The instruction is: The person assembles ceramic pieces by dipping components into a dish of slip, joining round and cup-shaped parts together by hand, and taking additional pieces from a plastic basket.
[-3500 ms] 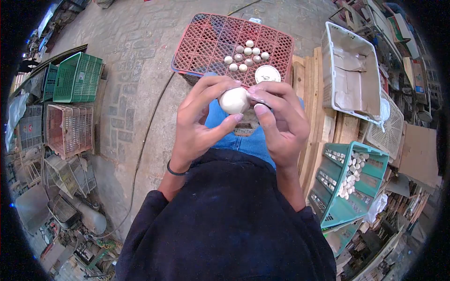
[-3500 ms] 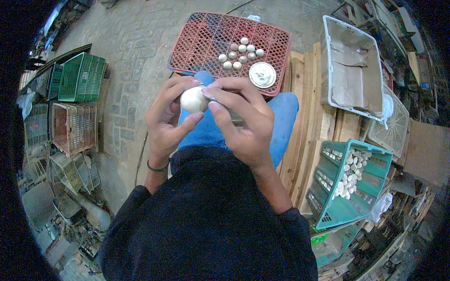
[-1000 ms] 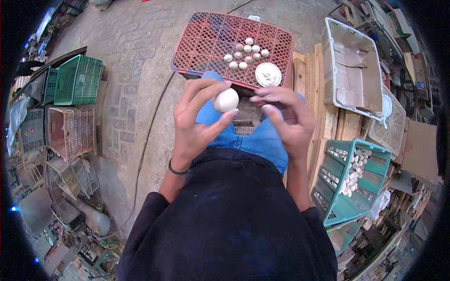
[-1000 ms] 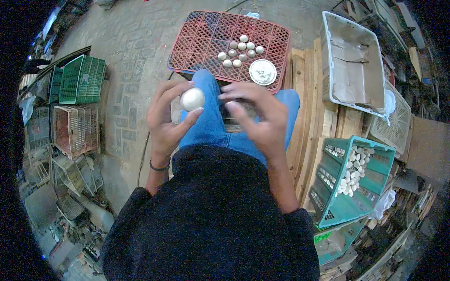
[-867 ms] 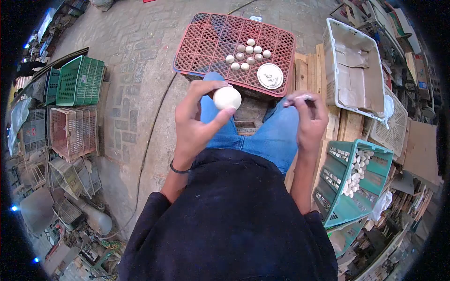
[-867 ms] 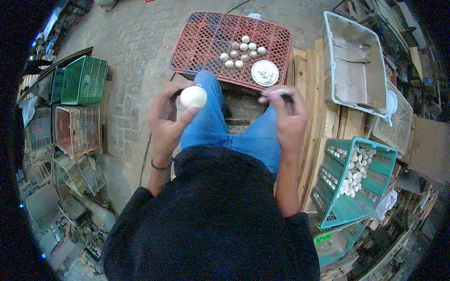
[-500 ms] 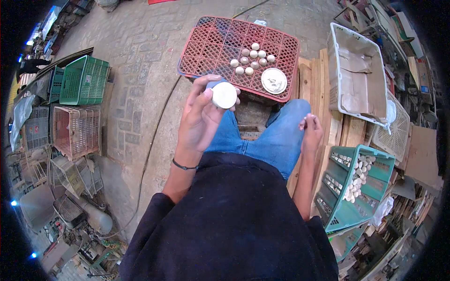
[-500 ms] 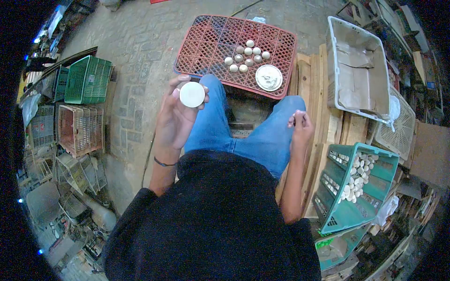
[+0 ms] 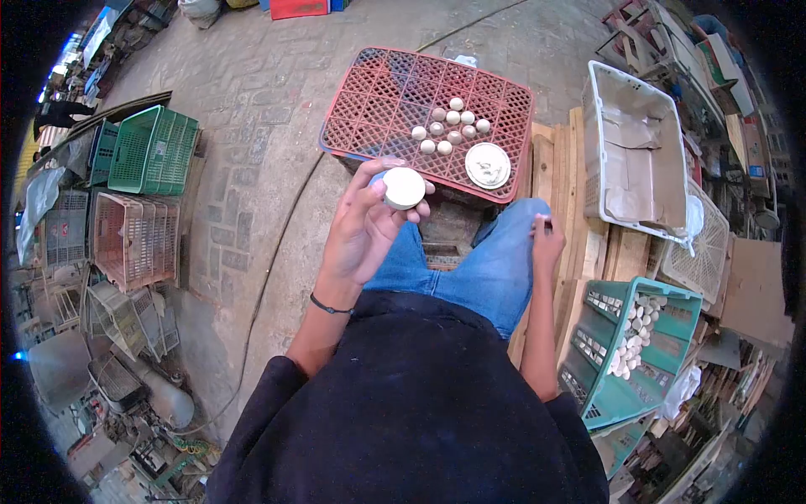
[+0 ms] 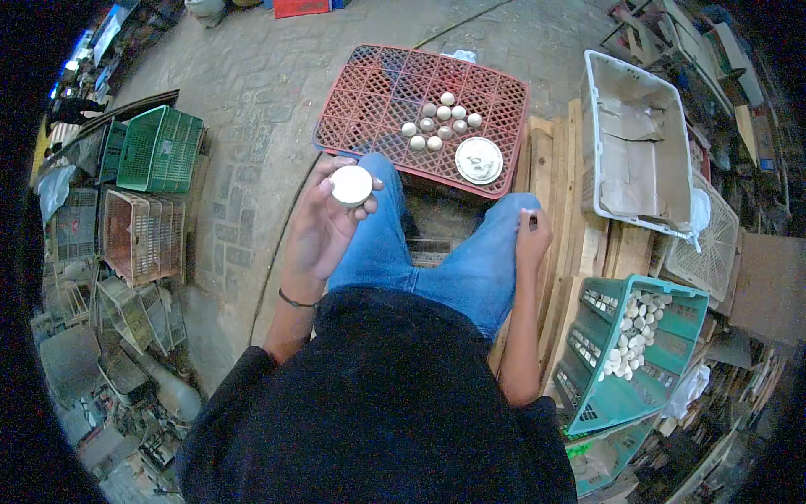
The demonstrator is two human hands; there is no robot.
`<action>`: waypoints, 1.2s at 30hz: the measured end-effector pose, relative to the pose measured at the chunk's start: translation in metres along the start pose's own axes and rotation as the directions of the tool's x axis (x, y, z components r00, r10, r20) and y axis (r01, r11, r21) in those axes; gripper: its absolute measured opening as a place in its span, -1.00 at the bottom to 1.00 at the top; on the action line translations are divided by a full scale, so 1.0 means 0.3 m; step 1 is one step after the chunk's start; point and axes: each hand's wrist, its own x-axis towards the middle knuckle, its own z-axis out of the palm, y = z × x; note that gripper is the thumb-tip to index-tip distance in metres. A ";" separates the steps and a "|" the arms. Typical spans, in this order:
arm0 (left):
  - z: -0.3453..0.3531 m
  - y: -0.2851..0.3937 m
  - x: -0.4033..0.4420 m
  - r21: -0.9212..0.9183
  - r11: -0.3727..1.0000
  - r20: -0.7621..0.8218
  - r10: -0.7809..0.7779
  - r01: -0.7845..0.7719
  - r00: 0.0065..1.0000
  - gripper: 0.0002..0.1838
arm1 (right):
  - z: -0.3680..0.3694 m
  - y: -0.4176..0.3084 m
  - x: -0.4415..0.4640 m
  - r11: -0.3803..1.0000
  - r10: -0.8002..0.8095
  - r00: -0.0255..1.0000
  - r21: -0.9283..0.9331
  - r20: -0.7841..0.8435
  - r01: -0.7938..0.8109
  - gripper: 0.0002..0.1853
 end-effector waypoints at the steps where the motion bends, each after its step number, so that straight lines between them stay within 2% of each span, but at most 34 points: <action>1: -0.001 0.000 0.002 0.003 1.000 0.021 -0.006 0.005 1.000 -0.67 | 0.003 0.001 0.018 0.968 -0.196 0.980 -0.170 -0.048 0.185 -0.88; 2: -0.007 -0.002 0.005 0.003 1.000 0.020 -0.007 0.007 1.000 -0.67 | 0.008 0.024 0.042 0.968 -0.194 0.980 -0.170 -0.047 0.184 -0.88; 4: -0.021 -0.006 0.009 0.011 1.000 0.029 -0.009 0.009 1.000 -0.67 | 0.026 0.082 0.083 0.920 -0.263 0.964 -0.294 0.022 0.258 -0.90; 8: -0.027 -0.005 0.017 -0.036 0.999 0.030 -0.004 0.005 1.000 -0.66 | 0.059 0.081 0.127 0.886 -0.199 0.979 -0.420 0.038 0.196 -0.86; 10: -0.036 -0.005 0.021 -0.030 1.000 0.024 -0.006 0.007 1.000 -0.64 | 0.075 0.058 0.134 0.800 -0.149 0.989 -0.586 0.008 0.126 -0.83; 11: -0.040 -0.006 0.022 -0.029 1.000 0.023 -0.007 0.008 1.000 -0.64 | 0.080 0.070 0.144 0.801 -0.148 0.989 -0.586 0.009 0.125 -0.83; 13: -0.044 -0.008 0.024 0.003 1.000 0.002 0.001 -0.001 1.000 -0.64 | 0.085 0.094 0.164 0.670 -0.255 0.960 -0.695 0.115 0.261 -0.82; 16: -0.047 -0.010 0.030 0.024 1.000 -0.014 0.019 -0.018 1.000 -0.67 | 0.098 0.095 0.165 0.635 -0.236 0.970 -0.747 0.054 0.196 -0.80; 17: -0.047 -0.011 0.034 0.024 0.999 -0.017 0.023 -0.023 1.000 -0.67 | 0.099 0.086 0.174 0.635 -0.238 0.970 -0.746 0.058 0.201 -0.80; 19: -0.046 -0.013 0.041 0.118 0.992 -0.077 0.045 -0.036 0.996 -0.67 | 0.100 0.080 0.196 0.644 -0.052 0.997 -0.761 0.060 0.079 -0.77; 20: -0.044 -0.012 0.043 0.119 0.992 -0.079 0.047 -0.038 0.996 -0.67 | 0.102 0.080 0.209 0.645 -0.053 0.997 -0.760 0.063 0.082 -0.77; 22: -0.036 -0.009 0.052 0.238 0.970 -0.131 0.081 -0.048 0.988 -0.64 | 0.108 0.084 0.234 0.656 0.124 0.990 -0.754 0.063 -0.034 -0.75; 26: -0.026 -0.004 0.074 0.179 0.983 -0.112 0.072 -0.051 0.991 -0.59 | 0.114 0.090 0.238 0.643 0.153 0.987 -0.763 0.055 -0.057 -0.74; 28: -0.043 -0.018 0.094 0.011 1.000 -0.128 0.029 -0.028 0.991 -0.59 | 0.119 0.109 0.243 0.643 0.095 0.995 -0.765 0.035 -0.034 -0.73; 31: -0.064 -0.040 0.123 -0.011 1.000 -0.102 0.008 -0.009 0.995 -0.62 | 0.111 0.107 0.241 0.658 0.108 0.993 -0.752 0.045 -0.038 -0.73; 35: -0.066 -0.060 0.160 -0.024 1.000 -0.053 -0.018 0.017 0.998 -0.69 | 0.113 0.100 0.243 0.668 0.116 0.993 -0.742 0.029 -0.057 -0.73; 36: -0.068 -0.075 0.172 0.145 0.989 -0.135 0.048 -0.028 0.990 -0.69 | 0.114 0.098 0.245 0.670 0.125 0.991 -0.741 0.037 -0.057 -0.73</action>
